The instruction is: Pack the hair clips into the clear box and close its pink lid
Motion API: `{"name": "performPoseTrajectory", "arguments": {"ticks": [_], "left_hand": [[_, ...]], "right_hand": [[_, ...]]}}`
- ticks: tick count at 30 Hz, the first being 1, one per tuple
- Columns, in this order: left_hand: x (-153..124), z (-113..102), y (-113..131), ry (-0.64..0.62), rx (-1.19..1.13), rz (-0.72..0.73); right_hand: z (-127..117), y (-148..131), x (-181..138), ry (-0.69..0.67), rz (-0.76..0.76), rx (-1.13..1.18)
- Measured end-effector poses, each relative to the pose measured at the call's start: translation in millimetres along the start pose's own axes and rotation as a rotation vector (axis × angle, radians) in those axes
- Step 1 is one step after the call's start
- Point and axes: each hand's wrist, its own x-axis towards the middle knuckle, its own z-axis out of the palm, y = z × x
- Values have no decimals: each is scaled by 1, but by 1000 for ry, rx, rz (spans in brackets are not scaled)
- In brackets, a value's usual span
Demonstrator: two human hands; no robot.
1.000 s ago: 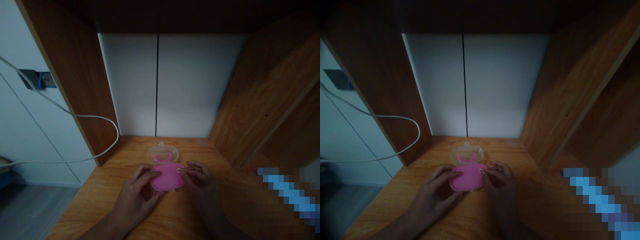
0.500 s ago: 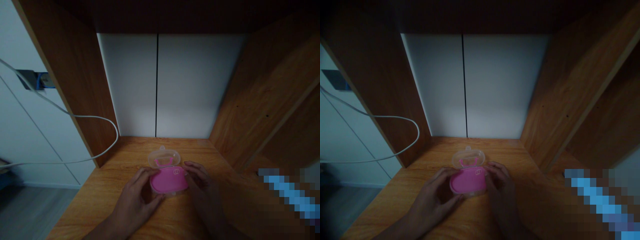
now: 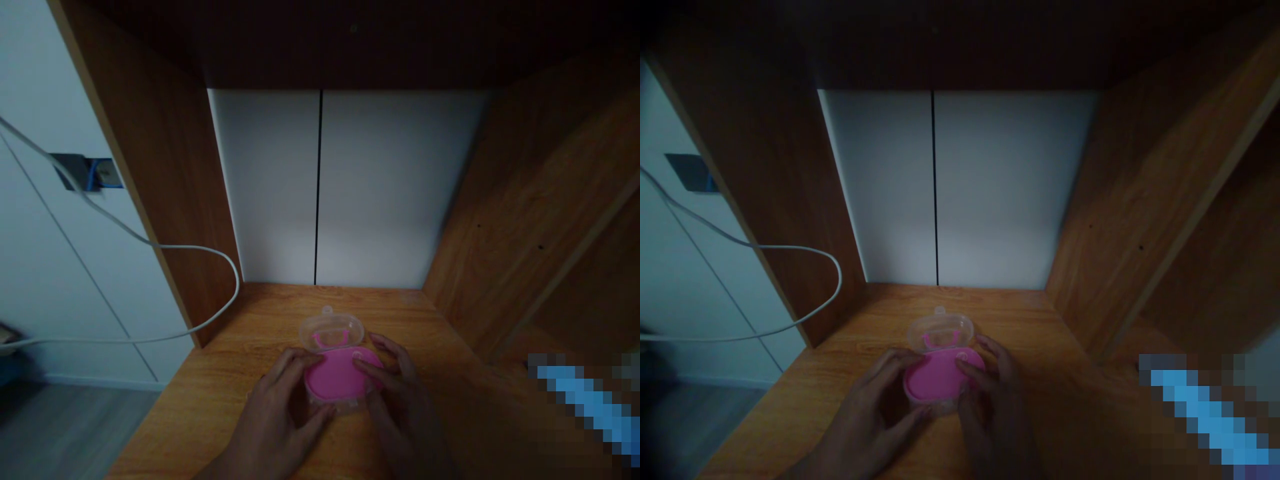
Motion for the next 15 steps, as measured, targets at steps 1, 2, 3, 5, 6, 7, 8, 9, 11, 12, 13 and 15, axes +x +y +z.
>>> {"name": "performPoseTrajectory", "arguments": {"ticks": [1,2,3,5,6,7,8,9,11,12,13,15], "left_hand": [[0,0,0,-3,-1,3],[0,-1,1,-5,-1,7],[0,-1,1,-5,-1,10],[0,-2,1,-5,6,12],[1,-2,1,-3,10,13],[1,-2,1,-2,13,16],[2,-2,1,0,18,20],[3,-2,0,0,26,26],[4,-2,-1,22,66,60],[3,-4,-1,51,105,94],[2,-5,0,89,152,142],[-3,-9,4,171,240,246]], "right_hand": [[-1,0,1,11,11,-1],[-2,0,2,22,20,8],[-2,0,3,33,29,27],[-2,2,4,62,61,73],[-1,4,3,83,85,99],[0,6,3,95,122,126],[1,9,2,92,166,155],[3,11,1,71,213,186],[6,12,-2,1,284,233],[8,12,-3,-23,293,243],[9,10,-3,-32,279,243],[12,5,-3,-25,220,226]]}}
